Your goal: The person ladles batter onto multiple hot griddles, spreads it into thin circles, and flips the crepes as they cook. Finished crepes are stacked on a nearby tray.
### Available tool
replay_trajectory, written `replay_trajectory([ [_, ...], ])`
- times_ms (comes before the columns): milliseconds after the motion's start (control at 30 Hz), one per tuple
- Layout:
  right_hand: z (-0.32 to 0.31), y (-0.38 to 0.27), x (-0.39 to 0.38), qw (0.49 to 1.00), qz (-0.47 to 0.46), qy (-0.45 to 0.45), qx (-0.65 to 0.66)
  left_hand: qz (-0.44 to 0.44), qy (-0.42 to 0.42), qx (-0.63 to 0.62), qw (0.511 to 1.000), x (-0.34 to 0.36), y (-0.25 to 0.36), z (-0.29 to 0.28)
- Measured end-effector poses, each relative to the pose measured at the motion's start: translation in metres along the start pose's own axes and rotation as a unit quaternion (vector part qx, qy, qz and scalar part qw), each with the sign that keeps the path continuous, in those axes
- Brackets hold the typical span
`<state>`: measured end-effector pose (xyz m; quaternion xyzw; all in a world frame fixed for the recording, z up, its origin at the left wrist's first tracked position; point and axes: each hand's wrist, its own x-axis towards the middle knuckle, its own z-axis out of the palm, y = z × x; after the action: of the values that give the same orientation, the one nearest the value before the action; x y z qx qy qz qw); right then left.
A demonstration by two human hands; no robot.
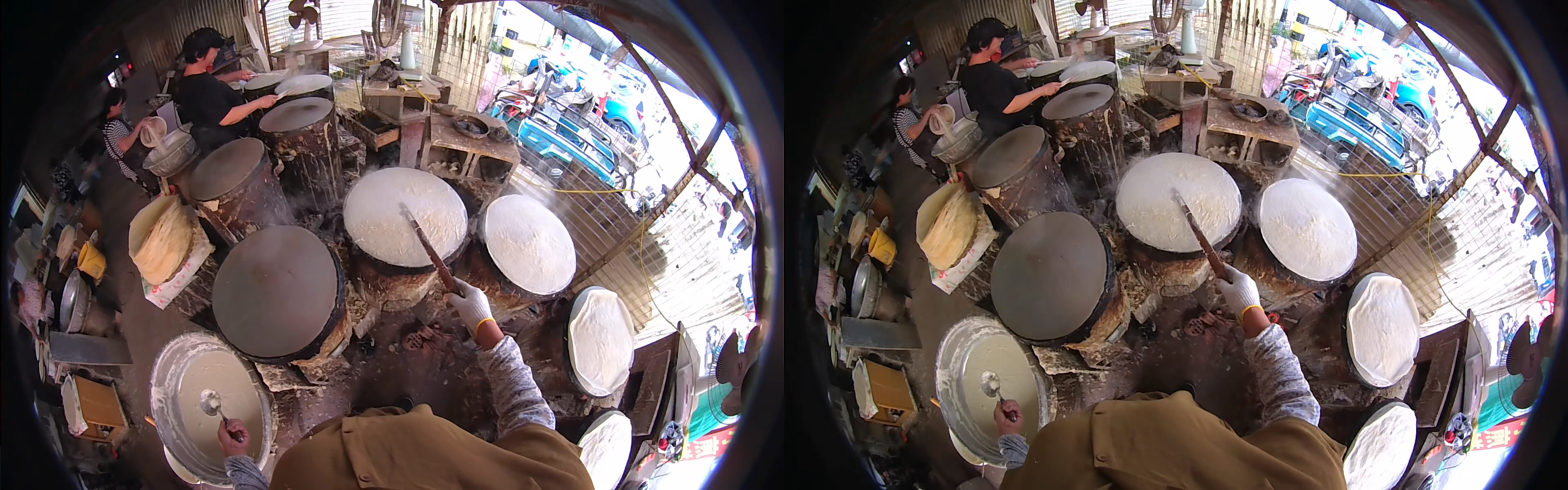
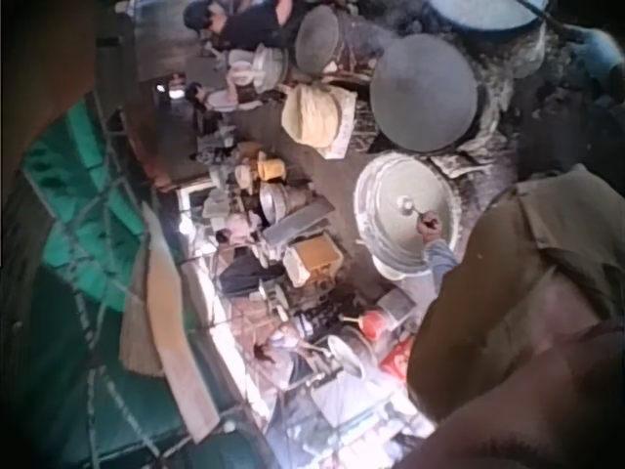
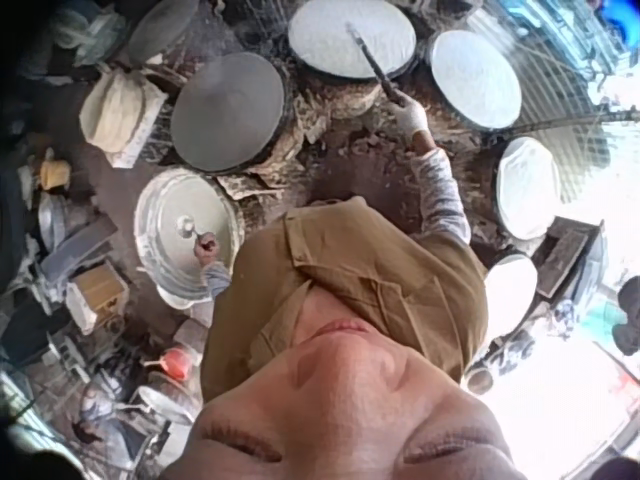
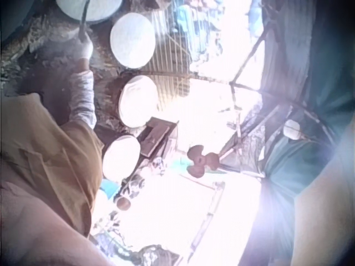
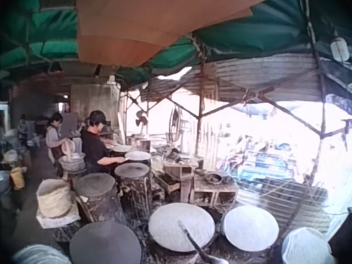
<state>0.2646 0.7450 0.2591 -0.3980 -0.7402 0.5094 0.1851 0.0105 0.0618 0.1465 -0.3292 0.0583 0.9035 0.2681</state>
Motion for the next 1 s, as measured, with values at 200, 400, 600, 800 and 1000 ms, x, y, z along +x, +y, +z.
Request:
replay_trajectory([
  [200,-0.023,0.004,0.012,0.994,0.040,-0.062,0.083,0.085,0.110,0.086,0.987,-0.007,-0.001,-0.037],
  [400,-0.015,0.037,0.047,0.999,-0.024,-0.021,0.038,0.117,0.176,0.083,0.974,0.006,-0.012,-0.056],
  [600,-0.007,-0.007,0.038,0.924,-0.102,0.082,-0.360,0.148,0.140,0.126,0.971,-0.019,-0.036,-0.054],
  [800,-0.011,0.004,0.041,0.957,-0.082,0.104,-0.258,0.151,0.124,0.089,0.977,-0.038,-0.067,-0.032],
  [1000,-0.002,0.003,-0.010,0.973,-0.066,0.061,-0.212,0.127,0.101,0.044,0.986,-0.050,-0.075,-0.029],
])
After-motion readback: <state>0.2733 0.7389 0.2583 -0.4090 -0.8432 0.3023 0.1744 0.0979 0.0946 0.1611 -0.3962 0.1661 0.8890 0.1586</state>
